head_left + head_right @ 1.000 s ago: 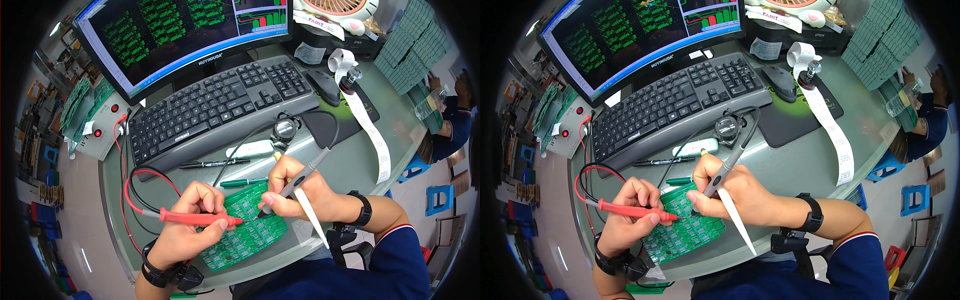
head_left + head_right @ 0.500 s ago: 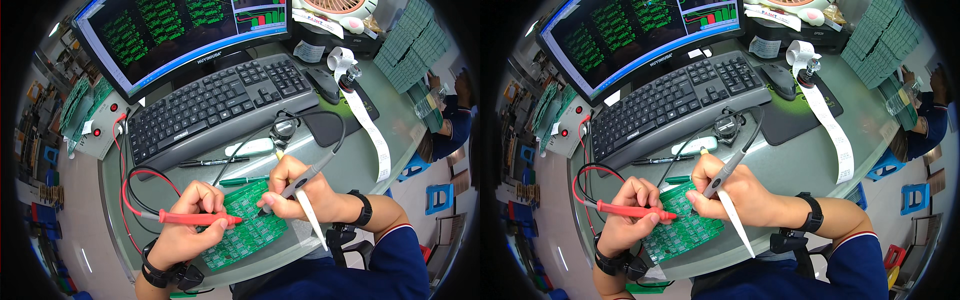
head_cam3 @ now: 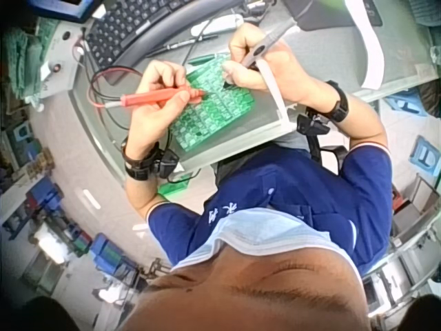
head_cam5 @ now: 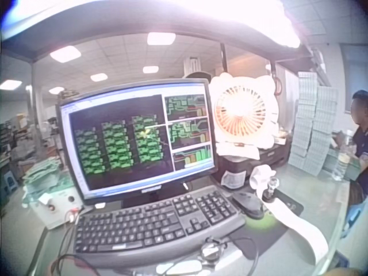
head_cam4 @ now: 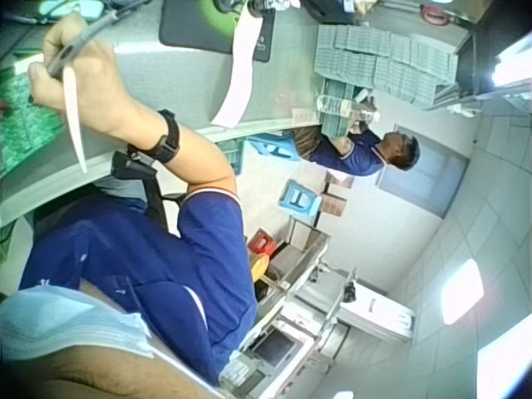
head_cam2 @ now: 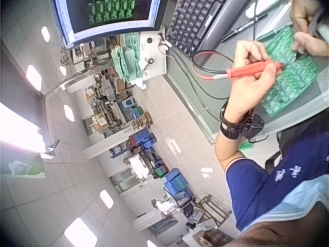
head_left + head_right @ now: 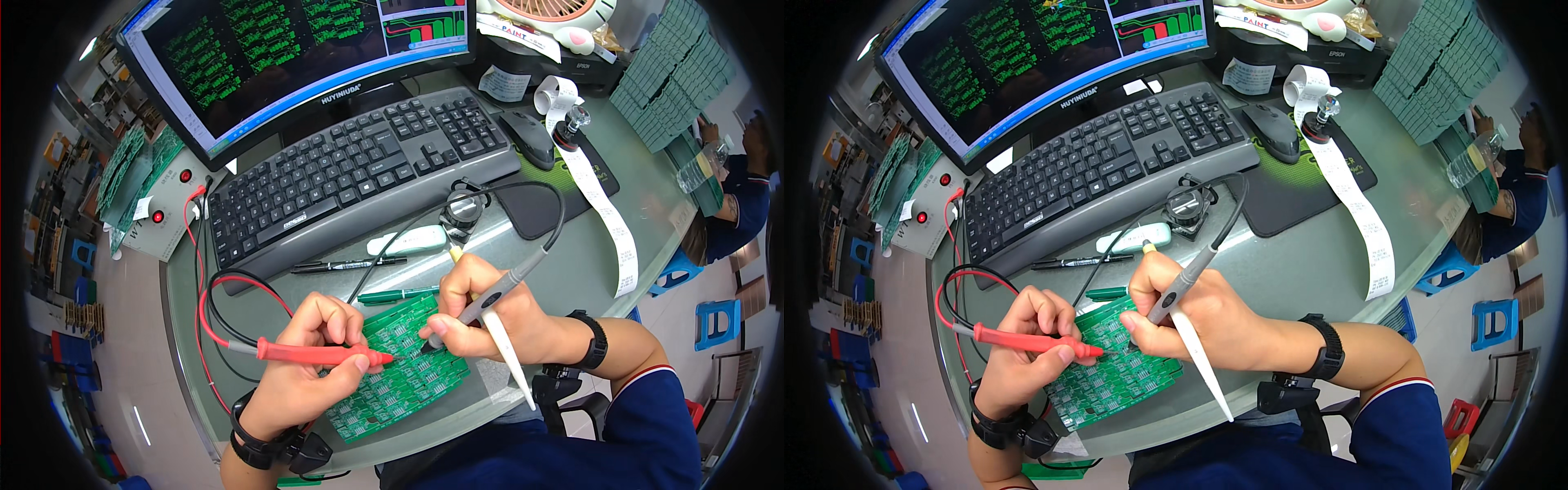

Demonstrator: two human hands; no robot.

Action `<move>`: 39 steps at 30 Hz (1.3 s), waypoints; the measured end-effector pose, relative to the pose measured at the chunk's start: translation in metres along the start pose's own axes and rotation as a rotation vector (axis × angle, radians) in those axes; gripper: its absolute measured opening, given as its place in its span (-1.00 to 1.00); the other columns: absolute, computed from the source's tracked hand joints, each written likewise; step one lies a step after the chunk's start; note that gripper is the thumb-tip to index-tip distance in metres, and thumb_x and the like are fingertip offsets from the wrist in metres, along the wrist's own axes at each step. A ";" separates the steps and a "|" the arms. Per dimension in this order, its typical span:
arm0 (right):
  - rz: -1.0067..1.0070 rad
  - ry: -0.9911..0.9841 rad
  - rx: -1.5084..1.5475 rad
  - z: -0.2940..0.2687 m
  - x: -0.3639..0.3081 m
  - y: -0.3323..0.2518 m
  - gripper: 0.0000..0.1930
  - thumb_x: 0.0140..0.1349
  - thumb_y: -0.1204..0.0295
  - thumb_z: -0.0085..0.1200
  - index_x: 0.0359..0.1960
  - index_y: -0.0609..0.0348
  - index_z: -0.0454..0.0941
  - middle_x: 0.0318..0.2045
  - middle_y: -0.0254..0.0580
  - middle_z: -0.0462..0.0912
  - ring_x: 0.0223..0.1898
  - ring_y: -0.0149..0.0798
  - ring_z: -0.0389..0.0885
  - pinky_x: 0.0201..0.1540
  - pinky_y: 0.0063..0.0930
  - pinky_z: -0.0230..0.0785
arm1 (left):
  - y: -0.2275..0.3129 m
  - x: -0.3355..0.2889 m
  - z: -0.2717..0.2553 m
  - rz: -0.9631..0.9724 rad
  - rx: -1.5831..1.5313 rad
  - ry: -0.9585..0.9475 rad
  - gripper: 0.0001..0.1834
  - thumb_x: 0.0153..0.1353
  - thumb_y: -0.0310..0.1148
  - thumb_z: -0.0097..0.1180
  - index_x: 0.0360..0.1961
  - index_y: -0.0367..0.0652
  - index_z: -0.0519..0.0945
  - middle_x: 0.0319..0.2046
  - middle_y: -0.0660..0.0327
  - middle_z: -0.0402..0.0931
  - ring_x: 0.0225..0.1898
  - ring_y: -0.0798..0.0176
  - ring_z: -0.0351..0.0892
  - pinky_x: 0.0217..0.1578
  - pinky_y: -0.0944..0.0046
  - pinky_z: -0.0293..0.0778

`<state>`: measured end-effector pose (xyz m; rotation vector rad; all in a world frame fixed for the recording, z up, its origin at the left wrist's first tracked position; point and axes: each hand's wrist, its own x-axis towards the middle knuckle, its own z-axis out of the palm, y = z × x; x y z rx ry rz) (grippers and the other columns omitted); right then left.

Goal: The person uses a multimeter probe and a white tool to test a circuit board, marks it with a pen, and writes on a strip of paper. They then repeat the process of testing and marking the board.

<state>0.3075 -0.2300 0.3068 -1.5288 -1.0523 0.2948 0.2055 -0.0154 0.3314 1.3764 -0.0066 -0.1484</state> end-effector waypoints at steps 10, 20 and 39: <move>0.014 0.000 0.016 0.001 0.000 0.000 -0.78 0.19 0.58 0.11 -0.38 0.18 0.24 -0.49 -0.28 0.47 -0.38 -0.43 0.62 -0.36 -0.55 0.51 | -0.001 -0.001 -0.001 -0.004 0.045 0.011 -0.71 0.08 -0.64 0.07 -0.33 -0.13 0.21 -0.33 0.26 0.24 -0.33 0.46 0.31 -0.24 0.35 0.44; 0.035 -0.003 -0.144 -0.005 0.011 -0.009 -0.78 0.20 0.50 0.12 -0.41 0.18 0.27 -0.49 -0.31 0.44 -0.44 -0.49 0.58 -0.40 -0.61 0.47 | 0.003 -0.002 0.004 -0.017 0.045 0.012 -0.71 0.08 -0.64 0.04 -0.25 -0.18 0.24 -0.27 0.23 0.29 -0.32 0.47 0.39 -0.24 0.38 0.48; -0.118 -0.469 -0.752 -0.016 0.096 0.023 -0.78 -0.02 0.41 0.25 -0.34 0.12 0.51 -0.39 -0.22 0.61 -0.20 -0.07 0.55 -0.22 -0.21 0.40 | 0.005 -0.007 0.004 -0.026 0.060 -0.061 -0.83 0.13 -0.56 0.03 -0.31 -0.20 0.30 -0.25 0.20 0.44 -0.15 0.32 0.54 -0.18 0.33 0.57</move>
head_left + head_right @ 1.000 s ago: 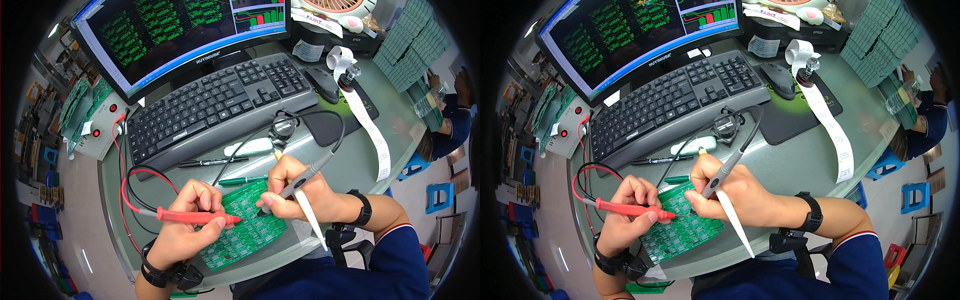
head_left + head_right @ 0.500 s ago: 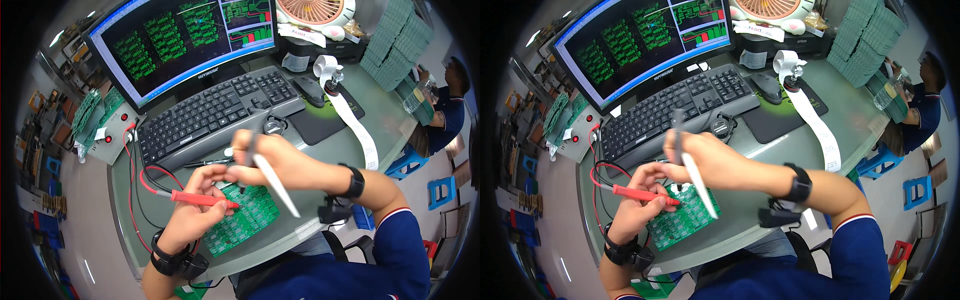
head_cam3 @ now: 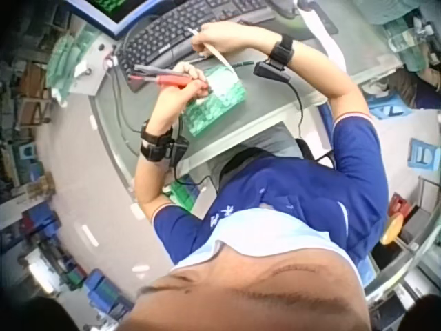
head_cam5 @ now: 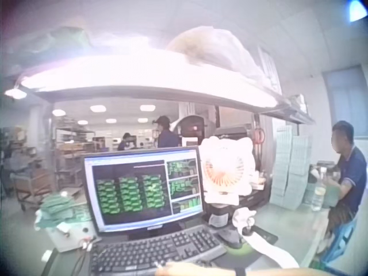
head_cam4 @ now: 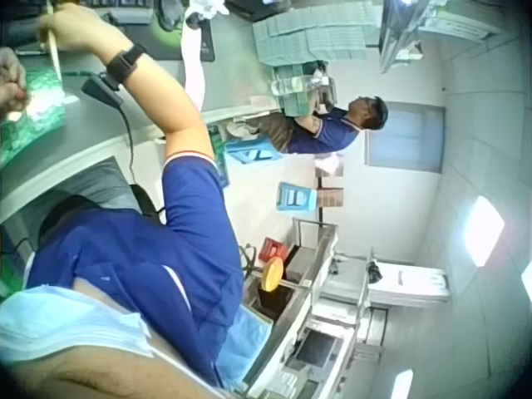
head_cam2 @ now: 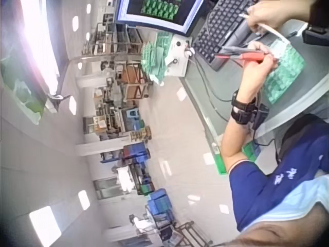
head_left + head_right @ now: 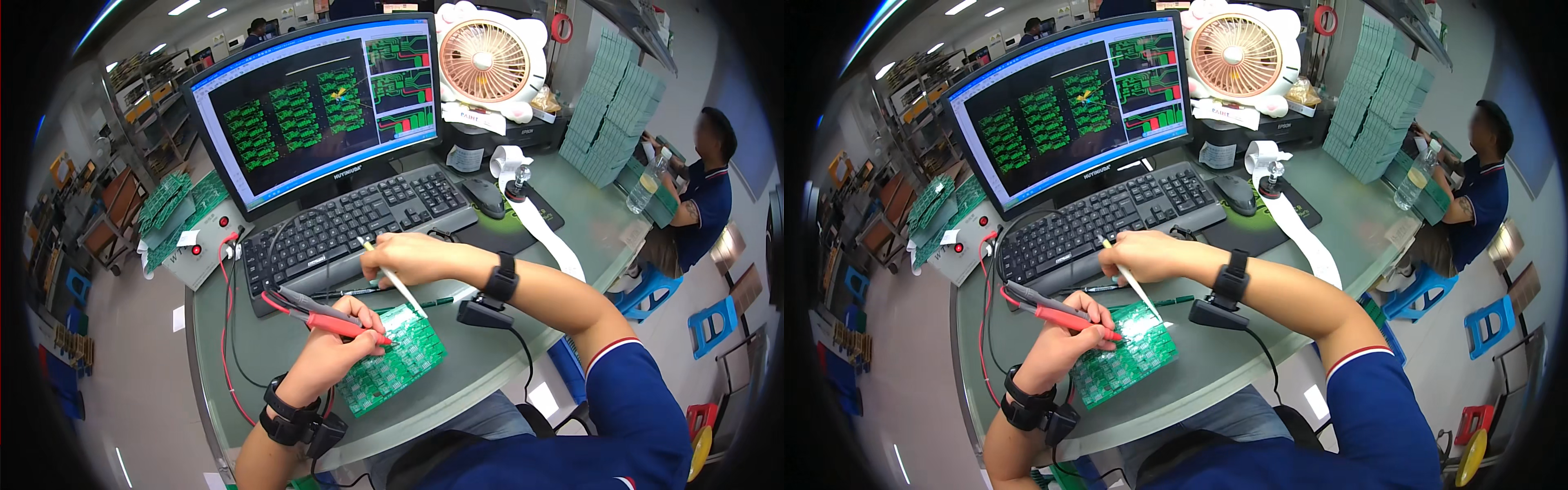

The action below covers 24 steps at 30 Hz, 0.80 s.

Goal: The person uses a multimeter probe and a white tool to test a circuit board, marks it with a pen, and writes on a strip of paper. They then repeat the process of testing and marking the board.

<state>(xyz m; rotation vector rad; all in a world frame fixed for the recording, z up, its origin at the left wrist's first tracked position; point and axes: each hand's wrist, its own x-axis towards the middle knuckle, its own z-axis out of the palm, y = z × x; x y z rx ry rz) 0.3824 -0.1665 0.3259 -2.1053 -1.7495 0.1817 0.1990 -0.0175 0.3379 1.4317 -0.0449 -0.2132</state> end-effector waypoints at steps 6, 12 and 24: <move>-0.062 -0.047 -0.031 0.008 0.020 -0.001 -0.74 -0.12 0.42 0.31 -0.38 0.09 0.49 -0.39 -0.30 0.60 -0.17 -0.10 0.49 -0.16 -0.22 0.36 | 0.001 0.001 -0.001 0.005 0.014 -0.001 -0.85 0.14 -0.57 0.02 -0.31 -0.20 0.31 -0.25 0.21 0.44 -0.15 0.33 0.54 -0.18 0.33 0.57; -0.086 -0.099 -0.188 0.014 0.025 -0.007 -0.76 -0.11 0.41 0.28 -0.42 0.05 0.47 -0.40 -0.35 0.60 -0.16 -0.14 0.48 -0.12 -0.22 0.29 | -0.003 0.000 -0.003 0.024 0.008 0.000 -0.85 0.15 -0.55 0.03 -0.30 -0.20 0.32 -0.25 0.22 0.44 -0.15 0.32 0.54 -0.18 0.34 0.57; -0.037 0.327 0.254 -0.043 -0.013 -0.001 -0.85 0.10 0.48 0.18 -0.34 0.24 0.48 -0.46 -0.17 0.59 -0.42 -0.23 0.60 -0.33 -0.40 0.41 | 0.021 -0.009 -0.020 0.269 -0.233 0.221 -0.54 0.33 -0.14 -0.27 -0.44 -0.31 0.51 -0.21 0.05 0.49 -0.27 0.27 0.49 -0.17 0.24 0.41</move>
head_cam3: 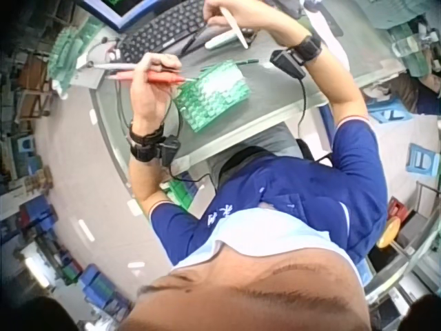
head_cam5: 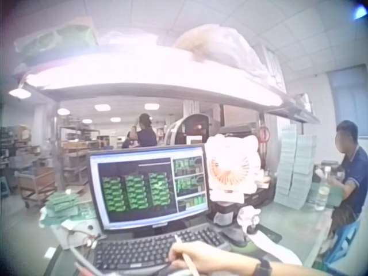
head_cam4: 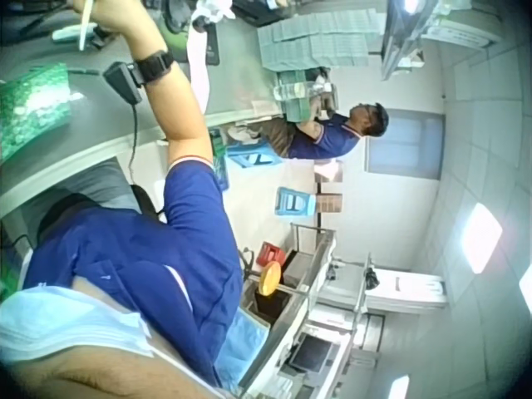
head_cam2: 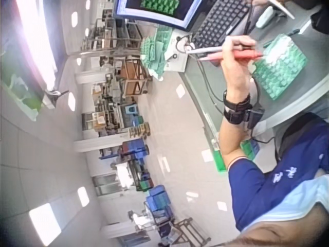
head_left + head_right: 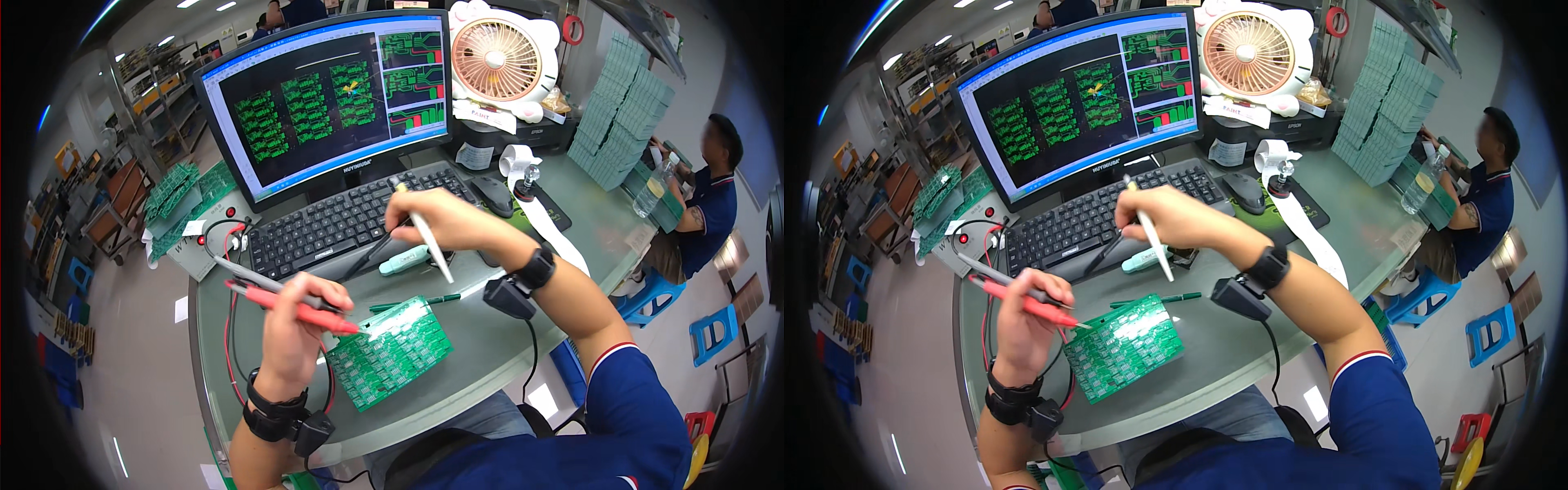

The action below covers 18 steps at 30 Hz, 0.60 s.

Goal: The person uses a multimeter probe and a white tool to test a circuit board, marks it with a pen, and writes on a strip of paper. They then repeat the process of testing and marking the board.

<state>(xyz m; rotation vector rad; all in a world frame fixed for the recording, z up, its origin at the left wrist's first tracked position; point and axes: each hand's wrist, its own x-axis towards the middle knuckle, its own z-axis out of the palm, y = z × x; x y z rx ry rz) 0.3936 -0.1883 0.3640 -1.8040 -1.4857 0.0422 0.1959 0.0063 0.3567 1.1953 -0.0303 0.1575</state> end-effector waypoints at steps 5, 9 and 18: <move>0.163 0.069 0.310 -0.023 -0.015 -0.046 -0.85 0.19 0.44 0.19 -0.34 0.26 0.51 -0.47 -0.33 0.56 -0.45 -0.50 0.56 -0.39 -0.60 0.41 | 0.008 0.002 0.006 0.213 0.313 0.020 -0.41 0.28 -0.08 -0.37 -0.43 -0.33 0.62 -0.03 0.05 0.42 -0.10 0.23 0.40 0.05 0.22 0.24; 0.105 0.011 0.469 -0.015 -0.009 -0.063 -0.84 0.19 0.47 0.20 -0.31 0.28 0.50 -0.43 -0.27 0.60 -0.44 -0.49 0.59 -0.36 -0.64 0.44 | 0.008 -0.006 0.009 -0.011 0.401 -0.285 -0.48 0.19 -0.10 -0.25 -0.52 -0.32 0.62 -0.27 0.09 0.49 -0.20 0.21 0.38 -0.04 0.24 0.24; 0.390 0.002 0.844 0.026 -0.009 -0.077 -0.75 0.15 0.31 0.26 -0.39 0.23 0.49 -0.55 -0.28 0.58 -0.52 -0.49 0.56 -0.48 -0.66 0.43 | 0.010 -0.014 0.018 -0.043 0.463 -0.275 -0.53 0.20 -0.16 -0.23 -0.56 -0.30 0.57 -0.50 0.16 0.45 -0.35 0.27 0.36 -0.24 0.28 0.25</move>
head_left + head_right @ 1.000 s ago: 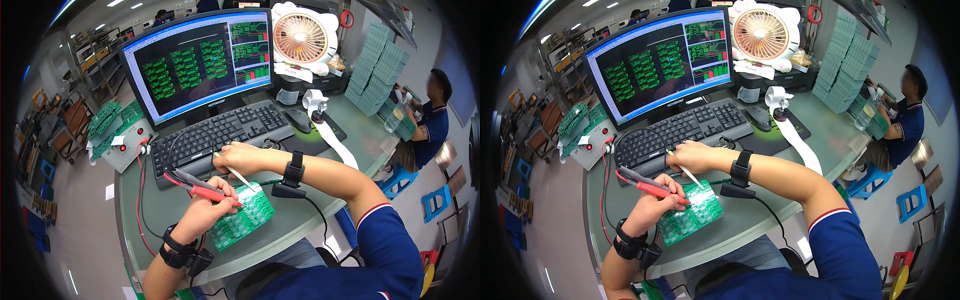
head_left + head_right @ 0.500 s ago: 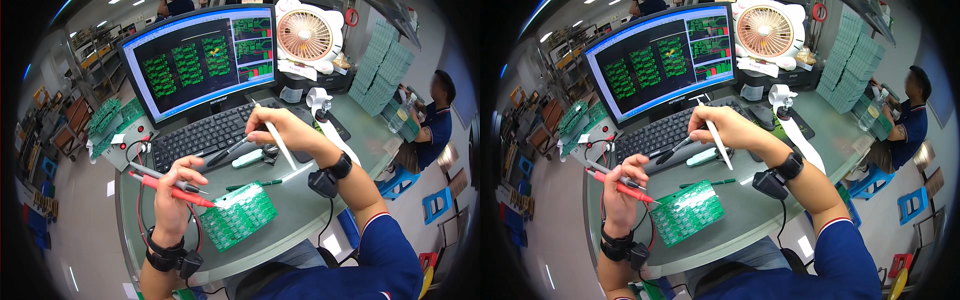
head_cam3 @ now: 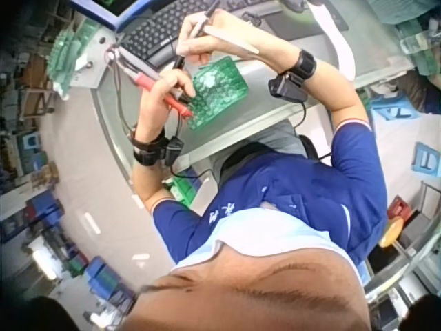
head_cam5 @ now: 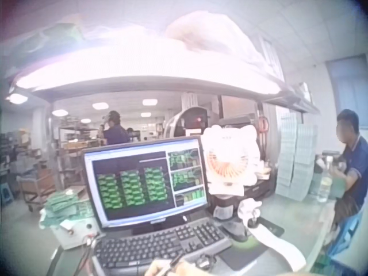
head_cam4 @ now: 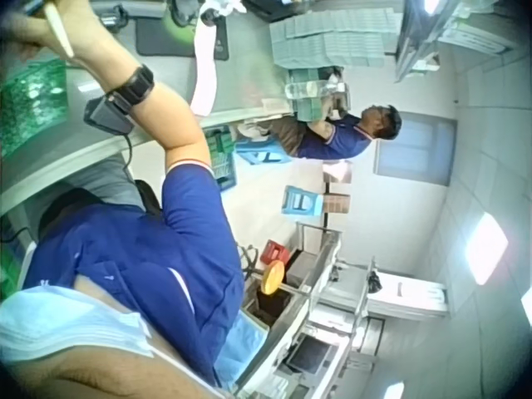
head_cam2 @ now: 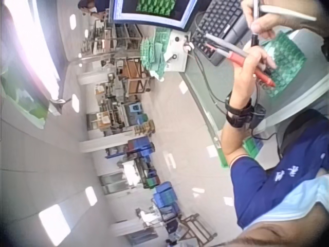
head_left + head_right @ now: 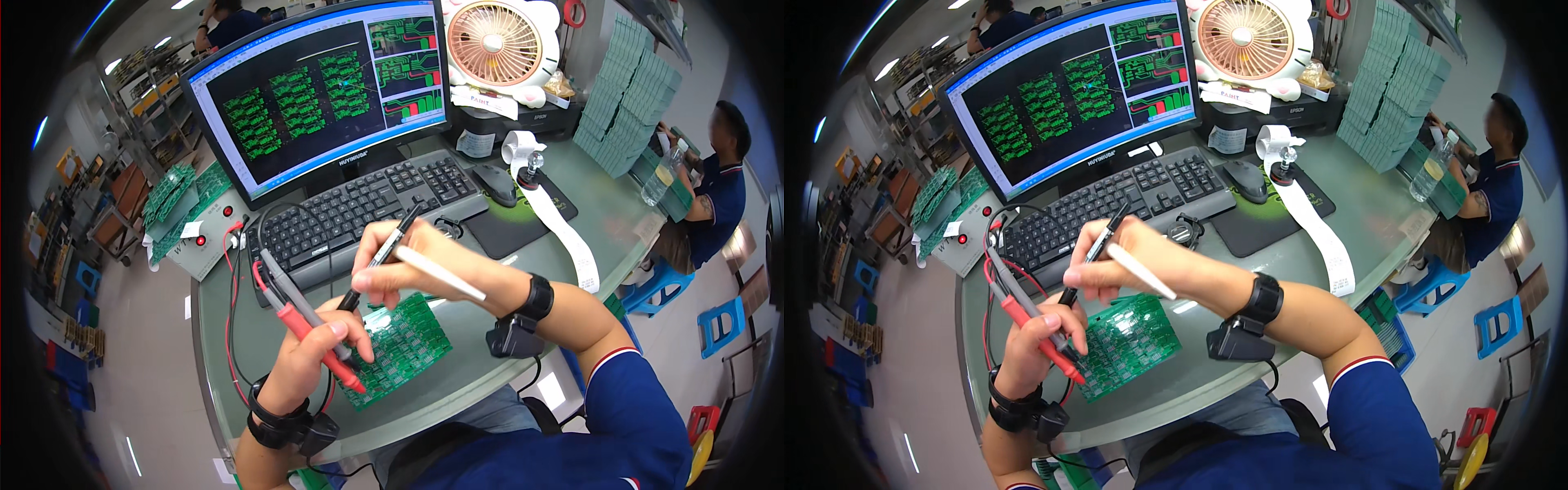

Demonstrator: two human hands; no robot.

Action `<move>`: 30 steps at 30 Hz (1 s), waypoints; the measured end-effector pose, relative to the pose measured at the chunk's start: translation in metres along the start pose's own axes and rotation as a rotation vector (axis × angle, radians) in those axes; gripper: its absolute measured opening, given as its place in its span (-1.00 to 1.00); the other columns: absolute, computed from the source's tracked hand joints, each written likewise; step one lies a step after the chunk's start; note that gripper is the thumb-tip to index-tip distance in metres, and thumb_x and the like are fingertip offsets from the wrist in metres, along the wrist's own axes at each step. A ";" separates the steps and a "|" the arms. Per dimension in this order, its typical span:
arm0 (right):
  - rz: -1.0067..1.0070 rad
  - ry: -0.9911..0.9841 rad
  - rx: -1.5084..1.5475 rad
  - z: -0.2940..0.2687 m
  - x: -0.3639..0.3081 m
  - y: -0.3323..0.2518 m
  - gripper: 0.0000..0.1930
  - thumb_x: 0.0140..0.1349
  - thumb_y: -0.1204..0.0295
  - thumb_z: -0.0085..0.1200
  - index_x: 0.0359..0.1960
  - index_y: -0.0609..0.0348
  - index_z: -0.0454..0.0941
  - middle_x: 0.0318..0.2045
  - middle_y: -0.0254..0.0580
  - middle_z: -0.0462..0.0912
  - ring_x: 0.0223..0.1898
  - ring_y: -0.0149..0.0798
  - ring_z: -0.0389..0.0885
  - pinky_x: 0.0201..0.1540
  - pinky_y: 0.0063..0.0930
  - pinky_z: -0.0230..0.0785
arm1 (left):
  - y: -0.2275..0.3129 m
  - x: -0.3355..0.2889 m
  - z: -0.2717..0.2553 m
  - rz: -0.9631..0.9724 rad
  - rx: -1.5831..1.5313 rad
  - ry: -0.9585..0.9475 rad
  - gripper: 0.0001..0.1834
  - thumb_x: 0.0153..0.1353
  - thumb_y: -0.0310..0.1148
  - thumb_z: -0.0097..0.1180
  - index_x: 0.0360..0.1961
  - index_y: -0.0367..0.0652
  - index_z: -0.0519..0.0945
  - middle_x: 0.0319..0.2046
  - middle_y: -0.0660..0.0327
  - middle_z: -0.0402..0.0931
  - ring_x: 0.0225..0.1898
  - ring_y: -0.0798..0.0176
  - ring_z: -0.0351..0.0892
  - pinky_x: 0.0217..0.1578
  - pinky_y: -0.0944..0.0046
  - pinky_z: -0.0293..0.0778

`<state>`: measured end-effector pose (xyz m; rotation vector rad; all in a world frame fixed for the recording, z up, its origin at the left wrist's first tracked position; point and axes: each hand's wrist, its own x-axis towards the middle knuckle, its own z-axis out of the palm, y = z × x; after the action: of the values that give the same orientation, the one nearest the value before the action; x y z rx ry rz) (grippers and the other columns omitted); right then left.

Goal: The person uses a multimeter probe and a white tool to test a circuit board, marks it with a pen, and writes on a strip of paper. They then repeat the process of testing and marking the board.

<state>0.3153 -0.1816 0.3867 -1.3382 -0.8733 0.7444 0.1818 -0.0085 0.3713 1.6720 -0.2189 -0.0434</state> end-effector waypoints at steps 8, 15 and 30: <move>-0.052 -0.040 0.101 0.009 -0.013 0.006 -0.71 0.17 0.26 0.25 -0.44 0.20 0.44 -0.57 -0.28 0.57 -0.53 -0.51 0.54 -0.52 -0.67 0.38 | 0.007 -0.012 0.006 -0.026 -0.232 -0.115 -0.52 0.25 -0.17 -0.25 -0.64 -0.30 0.50 -0.53 0.11 0.45 -0.41 0.23 0.36 -0.27 0.26 0.28; -0.026 -0.059 0.186 0.016 -0.026 0.009 -0.76 0.18 0.32 0.24 -0.42 0.18 0.47 -0.55 -0.27 0.57 -0.53 -0.51 0.55 -0.54 -0.66 0.38 | 0.006 -0.027 0.012 -0.151 -0.374 -0.116 -0.54 0.24 -0.17 -0.22 -0.66 -0.26 0.49 -0.62 0.13 0.40 -0.44 0.20 0.34 -0.27 0.20 0.30; 0.081 0.059 0.129 -0.015 -0.049 0.047 -0.77 0.27 0.37 0.11 -0.43 0.22 0.37 -0.62 -0.39 0.40 -0.59 -0.59 0.42 -0.32 -0.52 0.58 | -0.034 -0.083 -0.015 -0.606 -0.505 0.432 -0.67 0.25 -0.45 -0.10 -0.01 -0.41 0.44 -0.44 0.26 0.33 -0.53 0.38 0.33 -0.42 0.27 0.42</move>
<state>0.3061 -0.2264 0.3348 -1.2800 -0.7159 0.8066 0.1072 0.0234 0.3315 1.1539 0.5870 -0.1738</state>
